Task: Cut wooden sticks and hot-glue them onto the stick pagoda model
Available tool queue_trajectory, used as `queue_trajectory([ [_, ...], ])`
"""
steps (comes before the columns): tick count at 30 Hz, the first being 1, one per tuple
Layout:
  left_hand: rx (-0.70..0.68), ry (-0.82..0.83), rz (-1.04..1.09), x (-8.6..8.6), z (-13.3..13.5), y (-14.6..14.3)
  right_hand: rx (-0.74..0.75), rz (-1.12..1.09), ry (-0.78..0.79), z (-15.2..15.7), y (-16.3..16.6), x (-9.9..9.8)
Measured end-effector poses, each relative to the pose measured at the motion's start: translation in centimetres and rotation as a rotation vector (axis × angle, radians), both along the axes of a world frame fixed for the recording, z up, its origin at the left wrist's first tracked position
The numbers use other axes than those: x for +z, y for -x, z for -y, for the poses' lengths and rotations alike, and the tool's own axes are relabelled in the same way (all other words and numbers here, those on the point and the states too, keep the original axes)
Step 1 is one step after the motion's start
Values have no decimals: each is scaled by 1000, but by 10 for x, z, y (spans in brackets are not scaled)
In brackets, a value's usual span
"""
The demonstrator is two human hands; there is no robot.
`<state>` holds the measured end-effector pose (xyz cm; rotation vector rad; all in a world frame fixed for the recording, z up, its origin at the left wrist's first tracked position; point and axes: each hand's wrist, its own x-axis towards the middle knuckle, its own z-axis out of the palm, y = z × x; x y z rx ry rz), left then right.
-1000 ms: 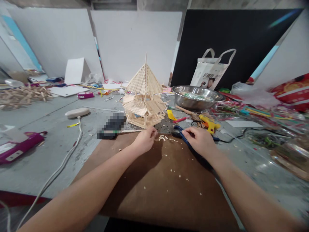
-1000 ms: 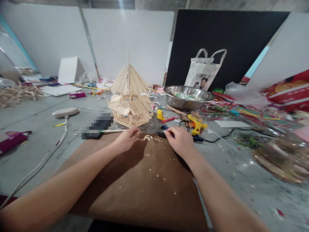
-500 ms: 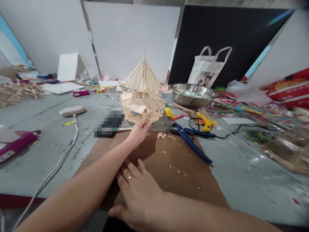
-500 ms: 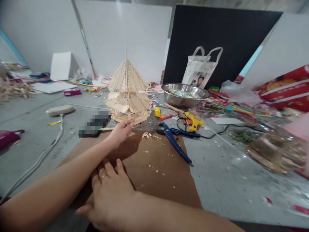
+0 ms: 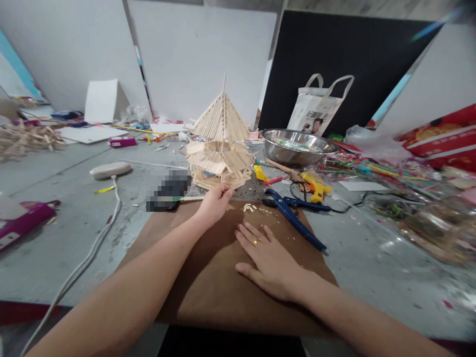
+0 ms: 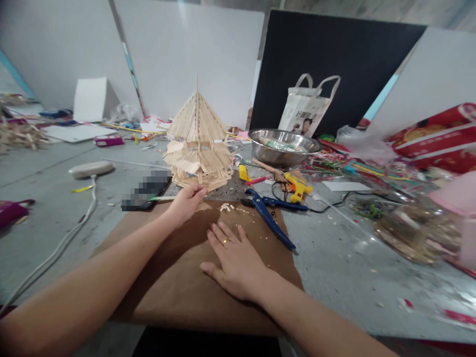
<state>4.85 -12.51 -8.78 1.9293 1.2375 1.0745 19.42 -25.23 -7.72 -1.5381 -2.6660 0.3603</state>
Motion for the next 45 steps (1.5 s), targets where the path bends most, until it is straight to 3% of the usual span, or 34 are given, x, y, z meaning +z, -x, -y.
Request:
queue_trajectory([
  [13,-5,-13,-86,3,5,-1,-116,114,-84,-13,-76,-15],
  [26,-29,-14,-113,2,6,-1,-244,157,-121,-30,-117,-17],
  [30,-39,-21,-115,3,7,-2,-259,121,-254,-28,-124,-11],
  [36,-83,-34,-133,5,10,-3,-463,181,-510,-31,-125,12],
  [40,-74,-34,-126,5,9,-3,-621,314,-349,-53,-125,26],
  [45,-78,-5,-97,2,8,-3,-581,395,-186,-69,-126,27],
])
